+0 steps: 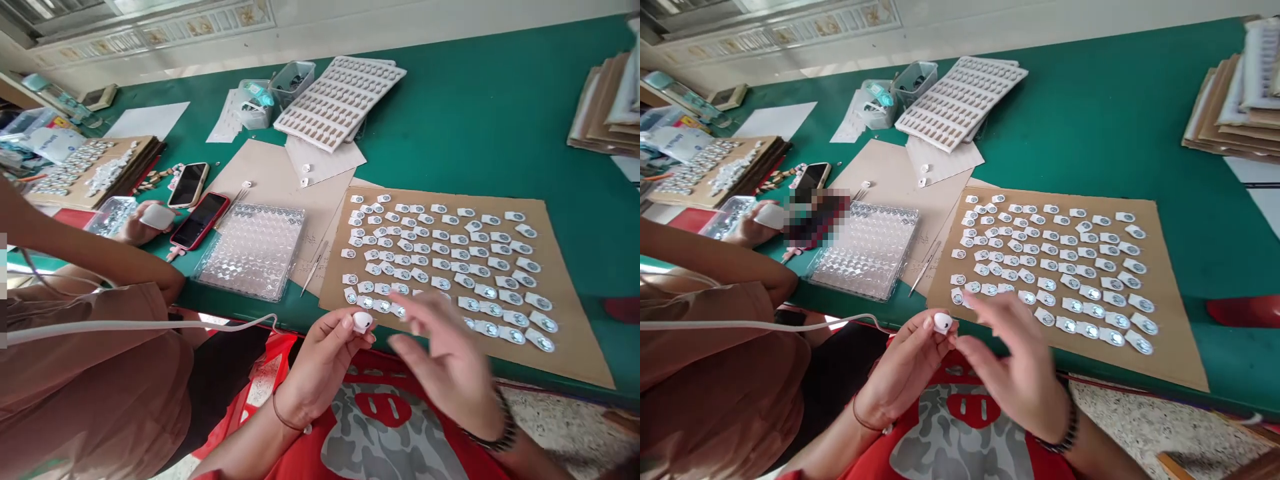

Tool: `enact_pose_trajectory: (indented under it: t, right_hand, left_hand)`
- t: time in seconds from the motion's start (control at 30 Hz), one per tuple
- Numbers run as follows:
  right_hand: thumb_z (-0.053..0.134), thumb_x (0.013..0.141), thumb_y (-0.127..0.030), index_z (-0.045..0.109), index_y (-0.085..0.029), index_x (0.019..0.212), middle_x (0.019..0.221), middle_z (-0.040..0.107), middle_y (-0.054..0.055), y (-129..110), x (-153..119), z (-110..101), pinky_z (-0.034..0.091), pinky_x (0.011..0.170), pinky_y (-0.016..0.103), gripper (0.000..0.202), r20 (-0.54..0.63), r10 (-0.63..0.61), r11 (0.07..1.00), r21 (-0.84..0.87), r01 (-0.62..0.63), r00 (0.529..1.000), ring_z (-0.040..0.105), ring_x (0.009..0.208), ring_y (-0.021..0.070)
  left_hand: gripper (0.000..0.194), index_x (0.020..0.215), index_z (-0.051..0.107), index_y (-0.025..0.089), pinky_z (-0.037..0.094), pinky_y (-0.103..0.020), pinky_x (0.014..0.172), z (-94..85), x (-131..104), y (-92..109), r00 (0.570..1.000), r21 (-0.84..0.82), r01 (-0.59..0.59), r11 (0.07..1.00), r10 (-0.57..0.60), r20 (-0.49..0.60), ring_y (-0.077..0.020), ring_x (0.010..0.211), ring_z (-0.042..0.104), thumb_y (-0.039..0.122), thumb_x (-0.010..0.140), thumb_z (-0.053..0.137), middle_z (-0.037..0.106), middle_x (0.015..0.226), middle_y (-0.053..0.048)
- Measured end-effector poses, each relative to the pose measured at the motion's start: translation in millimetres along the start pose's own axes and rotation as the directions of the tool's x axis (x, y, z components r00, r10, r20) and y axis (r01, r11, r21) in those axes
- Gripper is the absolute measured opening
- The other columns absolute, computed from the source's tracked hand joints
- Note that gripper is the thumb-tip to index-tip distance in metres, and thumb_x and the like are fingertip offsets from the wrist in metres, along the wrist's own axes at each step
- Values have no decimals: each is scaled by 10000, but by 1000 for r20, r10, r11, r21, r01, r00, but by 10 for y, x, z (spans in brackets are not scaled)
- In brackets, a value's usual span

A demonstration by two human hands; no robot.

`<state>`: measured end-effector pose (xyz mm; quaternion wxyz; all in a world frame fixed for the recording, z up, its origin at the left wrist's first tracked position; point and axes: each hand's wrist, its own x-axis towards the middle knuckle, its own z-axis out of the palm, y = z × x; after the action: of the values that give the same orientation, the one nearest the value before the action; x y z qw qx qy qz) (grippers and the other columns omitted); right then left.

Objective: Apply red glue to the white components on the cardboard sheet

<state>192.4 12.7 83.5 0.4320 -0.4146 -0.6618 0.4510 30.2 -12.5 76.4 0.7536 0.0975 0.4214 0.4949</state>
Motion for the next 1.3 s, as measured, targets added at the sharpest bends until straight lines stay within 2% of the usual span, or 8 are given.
enact_pose_trajectory:
  t: [0.13,0.3,0.43,0.63,0.77,0.9,1.1,1.3]
  right_hand:
    - [540,864,-230,591,-293,1149,777,500,22,50,86,238,442,612,260,297,49,-25,1000,-16,25,998,497,724,131]
    - [571,845,-261,692,-279,926,692,462,7,26,73,337,384,528,229,146,0,102,974,203,-100,995,470,650,108]
    - [588,831,-296,694,-256,855,632,397,-9,-25,28,359,344,510,227,116,-11,145,932,336,-133,989,423,602,100]
    - [585,808,-444,465,-164,544,552,352,-31,-11,95,386,285,491,226,404,15,271,878,406,-253,962,340,524,78]
    - [428,866,-551,568,-162,642,601,404,-14,51,117,332,298,460,212,470,228,285,748,555,-365,931,374,512,72]
    - [288,917,-541,629,-175,779,668,457,4,68,78,275,354,481,212,519,285,257,648,658,-384,923,451,537,75]
    - [477,881,-435,635,-208,876,780,500,13,5,39,193,390,552,221,277,306,245,807,461,-369,920,487,648,93]
    - [485,882,-326,641,-194,779,644,437,-3,-32,24,258,329,527,236,229,96,182,935,290,-203,979,423,585,93]
  left_hand:
    - [218,852,698,177,460,-204,729,-19,-12,-17,999,105,-14,994,10,42,-93,732,562,359,731,690,644,779,-21]
    - [238,785,709,192,455,-208,703,-58,-15,-55,998,151,-58,987,54,36,-95,712,570,307,595,797,662,759,-8]
    - [170,713,697,171,457,-229,659,-58,-26,-51,996,233,-88,969,80,44,-112,679,575,283,617,781,653,702,-10]
    - [208,680,699,155,446,-193,608,-12,-32,-54,997,296,-75,952,68,33,-92,629,553,294,569,806,650,669,-9]
    - [169,687,708,180,444,-172,607,10,-52,-49,1000,273,-17,962,9,30,-73,600,556,317,616,779,657,646,2]
    - [182,666,705,174,450,-181,613,23,-58,-34,999,260,32,965,-41,29,-83,597,566,329,609,782,665,646,-8]
    - [168,711,709,179,438,-189,615,12,-51,-31,999,245,12,969,-22,39,-78,593,545,319,636,766,641,630,5]
    - [171,687,696,163,439,-181,612,22,-49,-84,999,220,13,975,-20,26,-74,609,536,275,600,791,636,638,12]
